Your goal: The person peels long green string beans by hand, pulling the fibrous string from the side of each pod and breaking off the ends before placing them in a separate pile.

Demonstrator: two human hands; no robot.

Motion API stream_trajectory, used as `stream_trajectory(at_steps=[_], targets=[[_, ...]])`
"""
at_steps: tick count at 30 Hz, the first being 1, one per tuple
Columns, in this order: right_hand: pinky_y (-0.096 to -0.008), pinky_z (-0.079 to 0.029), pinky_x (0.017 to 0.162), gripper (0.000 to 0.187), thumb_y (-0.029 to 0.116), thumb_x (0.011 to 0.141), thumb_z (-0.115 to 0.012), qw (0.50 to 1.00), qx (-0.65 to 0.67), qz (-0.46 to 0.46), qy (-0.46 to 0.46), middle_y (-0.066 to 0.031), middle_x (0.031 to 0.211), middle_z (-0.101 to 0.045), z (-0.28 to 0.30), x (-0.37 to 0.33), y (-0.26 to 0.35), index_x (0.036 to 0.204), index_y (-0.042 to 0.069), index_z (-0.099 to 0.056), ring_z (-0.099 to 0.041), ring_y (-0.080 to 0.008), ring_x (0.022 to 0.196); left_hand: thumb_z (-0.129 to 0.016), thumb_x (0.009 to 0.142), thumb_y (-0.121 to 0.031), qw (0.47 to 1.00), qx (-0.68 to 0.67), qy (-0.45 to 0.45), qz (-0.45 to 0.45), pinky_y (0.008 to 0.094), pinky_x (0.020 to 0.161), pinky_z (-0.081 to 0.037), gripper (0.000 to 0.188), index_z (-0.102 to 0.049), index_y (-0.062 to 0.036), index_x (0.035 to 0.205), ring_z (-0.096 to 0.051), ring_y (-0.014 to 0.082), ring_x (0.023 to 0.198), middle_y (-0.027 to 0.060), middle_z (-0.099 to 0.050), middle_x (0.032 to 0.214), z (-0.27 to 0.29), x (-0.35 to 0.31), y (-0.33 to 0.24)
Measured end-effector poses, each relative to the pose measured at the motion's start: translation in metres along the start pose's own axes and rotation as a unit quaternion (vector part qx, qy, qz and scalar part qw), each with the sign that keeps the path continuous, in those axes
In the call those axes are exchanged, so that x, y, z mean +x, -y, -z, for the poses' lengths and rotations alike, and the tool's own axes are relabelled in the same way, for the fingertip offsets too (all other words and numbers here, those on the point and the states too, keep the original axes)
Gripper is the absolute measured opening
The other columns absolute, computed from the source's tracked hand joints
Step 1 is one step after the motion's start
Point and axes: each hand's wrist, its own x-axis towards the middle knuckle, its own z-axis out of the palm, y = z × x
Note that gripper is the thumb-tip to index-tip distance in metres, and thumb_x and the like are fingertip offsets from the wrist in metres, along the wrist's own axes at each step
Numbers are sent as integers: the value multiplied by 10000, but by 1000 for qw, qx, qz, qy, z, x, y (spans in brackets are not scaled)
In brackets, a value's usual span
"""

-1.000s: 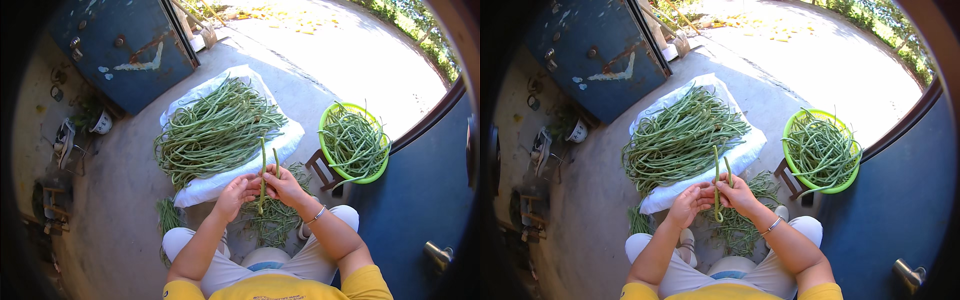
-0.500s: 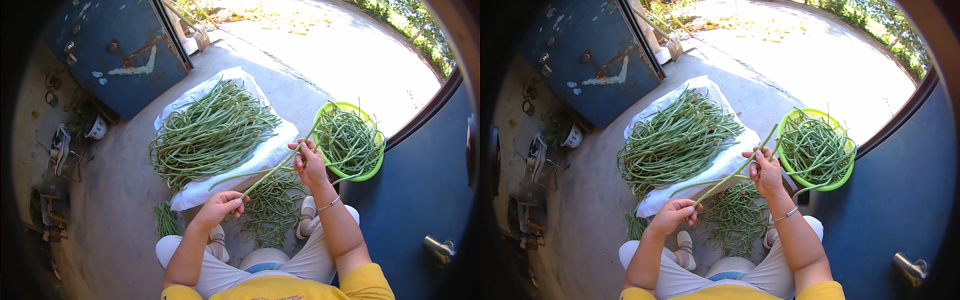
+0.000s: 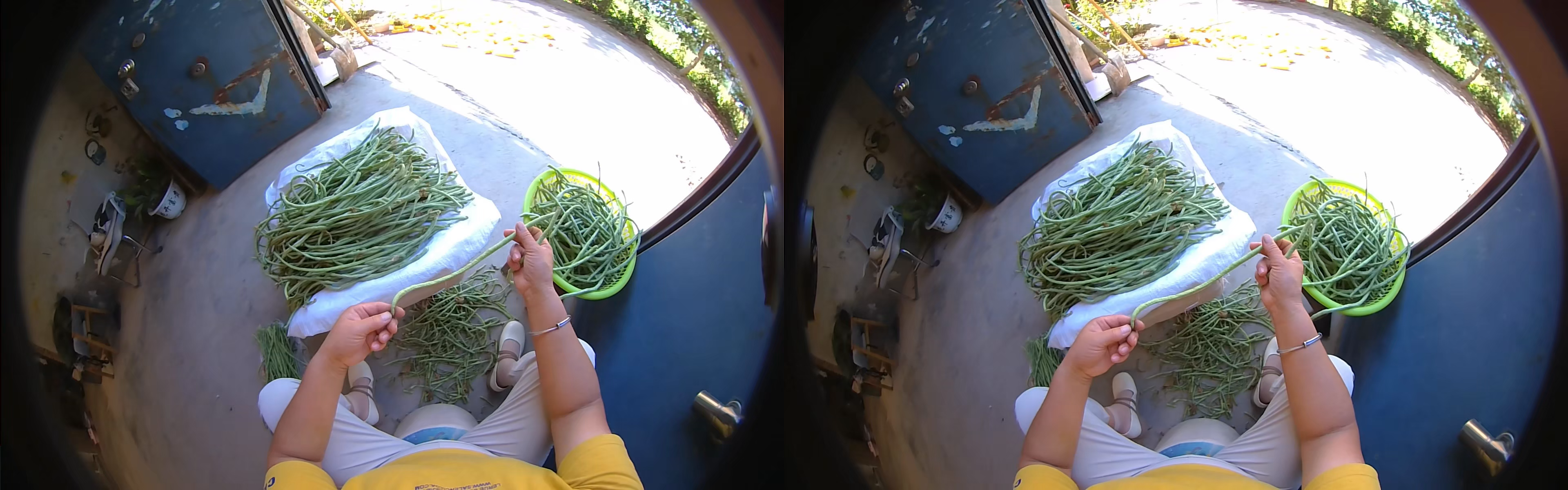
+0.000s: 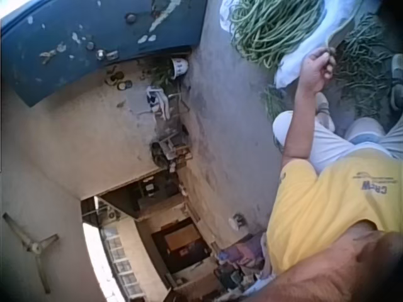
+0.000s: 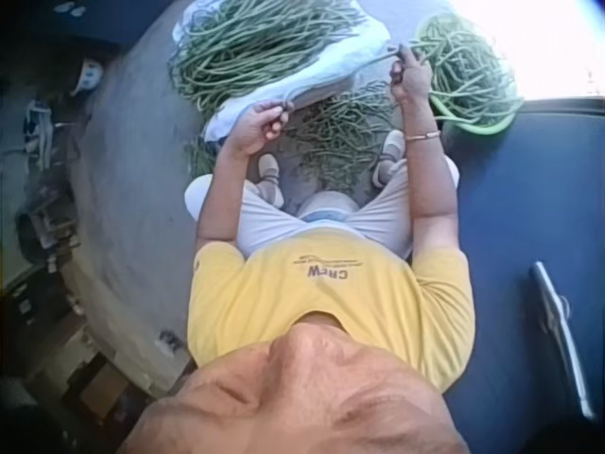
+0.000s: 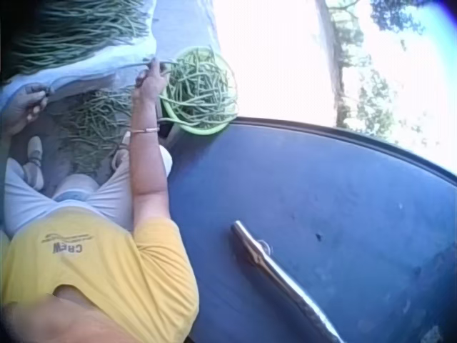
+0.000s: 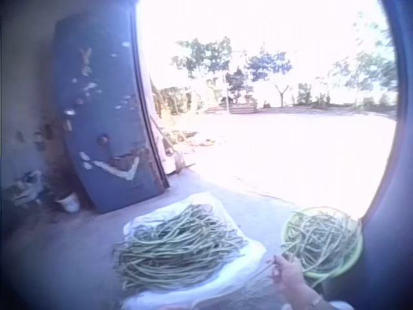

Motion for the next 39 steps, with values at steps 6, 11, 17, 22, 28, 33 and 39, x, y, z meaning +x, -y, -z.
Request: stream_trajectory(at_steps=[6, 11, 17, 22, 28, 33, 39], targets=[[-169, -283, 330, 123, 130, 833, -598, 996, -51, 61, 39, -100, 760, -619, -3, -5, 4, 887, 73, -504, -411, -48, 379, -460, 850, -43, 999, 0, -50, -10, 147, 361, -312, 148, -555, 32, 937, -424, 45, 485, 44, -559, 697, 3, 4, 3], [-163, -274, 332, 99, 118, 825, -606, 991, -79, 81, 69, -88, 744, -628, -3, -6, 3, 860, 60, -534, -411, -48, 381, -465, 861, -52, 998, -34, -51, -10, 144, 354, -295, 127, -550, 18, 924, -395, 33, 466, 31, -539, 673, 4, 6, 1], [-167, -286, 339, 108, 137, 832, -602, 988, -105, 77, 82, -95, 770, -627, -3, -8, 4, 884, 75, -531, -408, -48, 391, -491, 865, -75, 996, -41, -79, -32, 153, 352, -289, 96, -546, 0, 890, -380, 38, 457, 27, -519, 658, 8, 8, 5], [-168, -273, 332, 186, 235, 874, -552, 987, -122, 75, 78, -97, 726, -622, -4, -8, 5, 841, 52, -548, -401, -48, 373, -465, 850, -149, 994, 7, -102, -24, 177, 348, -272, 148, -521, -31, 780, -389, 68, 450, 34, -514, 634, 14, 12, 12], [-169, -252, 325, 240, 270, 881, -539, 981, -150, 82, 92, -80, 651, -599, -5, -12, 6, 789, 49, -537, -395, -47, 352, -434, 837, -170, 781, 541, -229, -213, 356, 501, -389, 222, -480, -18, 683, -507, 250, 562, 110, -537, 623, 22, 27, 35], [-173, -239, 328, 261, 271, 854, -585, 983, -143, 81, 85, -33, 579, -552, -5, -13, 8, 724, 52, -529, -397, -38, 361, -499, 820, -164, 659, 701, -167, -214, 435, 629, -434, 175, -561, -7, 770, -552, 369, 711, 187, -577, 738, 13, 28, 37], [-177, -237, 314, 256, 266, 863, -571, 985, -130, 55, 96, -26, 552, -533, -6, -13, 8, 726, 55, -524, -384, -47, 331, -513, 798, -139, 660, 702, -137, -229, 409, 662, -460, 160, -598, -9, 835, -570, 361, 732, 185, -603, 811, 17, 35, 49]])
